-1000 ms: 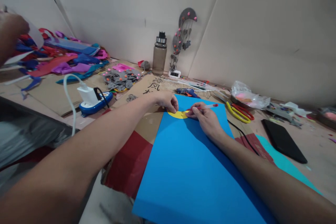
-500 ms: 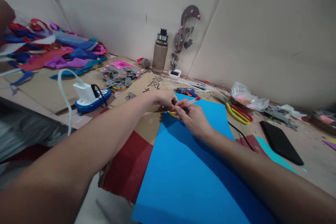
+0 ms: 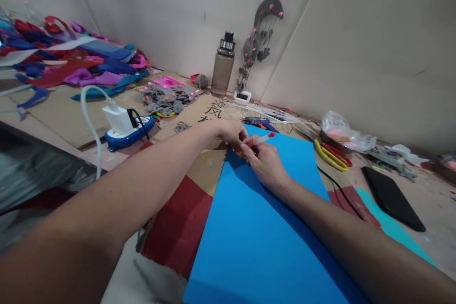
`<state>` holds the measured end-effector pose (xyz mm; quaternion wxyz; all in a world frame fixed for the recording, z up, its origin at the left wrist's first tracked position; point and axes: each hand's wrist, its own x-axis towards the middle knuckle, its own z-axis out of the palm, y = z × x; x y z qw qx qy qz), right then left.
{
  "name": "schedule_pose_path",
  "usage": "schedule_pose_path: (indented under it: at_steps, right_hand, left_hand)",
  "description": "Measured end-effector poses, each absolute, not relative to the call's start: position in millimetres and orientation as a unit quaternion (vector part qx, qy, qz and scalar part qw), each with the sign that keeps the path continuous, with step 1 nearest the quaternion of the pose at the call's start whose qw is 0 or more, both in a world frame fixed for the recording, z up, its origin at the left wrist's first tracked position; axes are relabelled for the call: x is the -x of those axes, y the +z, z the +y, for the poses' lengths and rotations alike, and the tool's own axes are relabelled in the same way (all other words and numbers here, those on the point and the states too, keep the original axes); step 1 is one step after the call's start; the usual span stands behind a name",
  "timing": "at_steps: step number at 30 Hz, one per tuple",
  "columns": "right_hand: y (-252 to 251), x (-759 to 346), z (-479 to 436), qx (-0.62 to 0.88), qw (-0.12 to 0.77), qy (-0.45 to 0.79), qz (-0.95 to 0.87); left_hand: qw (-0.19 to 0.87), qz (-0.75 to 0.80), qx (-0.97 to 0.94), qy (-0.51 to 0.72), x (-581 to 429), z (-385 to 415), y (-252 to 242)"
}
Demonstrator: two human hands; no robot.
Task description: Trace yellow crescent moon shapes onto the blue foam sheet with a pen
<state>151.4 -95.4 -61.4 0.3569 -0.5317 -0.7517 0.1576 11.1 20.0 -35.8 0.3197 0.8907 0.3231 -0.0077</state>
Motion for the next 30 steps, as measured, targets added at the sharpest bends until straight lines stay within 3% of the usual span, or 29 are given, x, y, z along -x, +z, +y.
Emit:
schedule_pose_path:
  at_steps: [30]
  right_hand:
    - [-58.7,-156.4,-98.8,0.549,0.337,0.15,-0.75]
  left_hand:
    - [0.339,0.333,-0.88,-0.01,-11.8,19.8,-36.8]
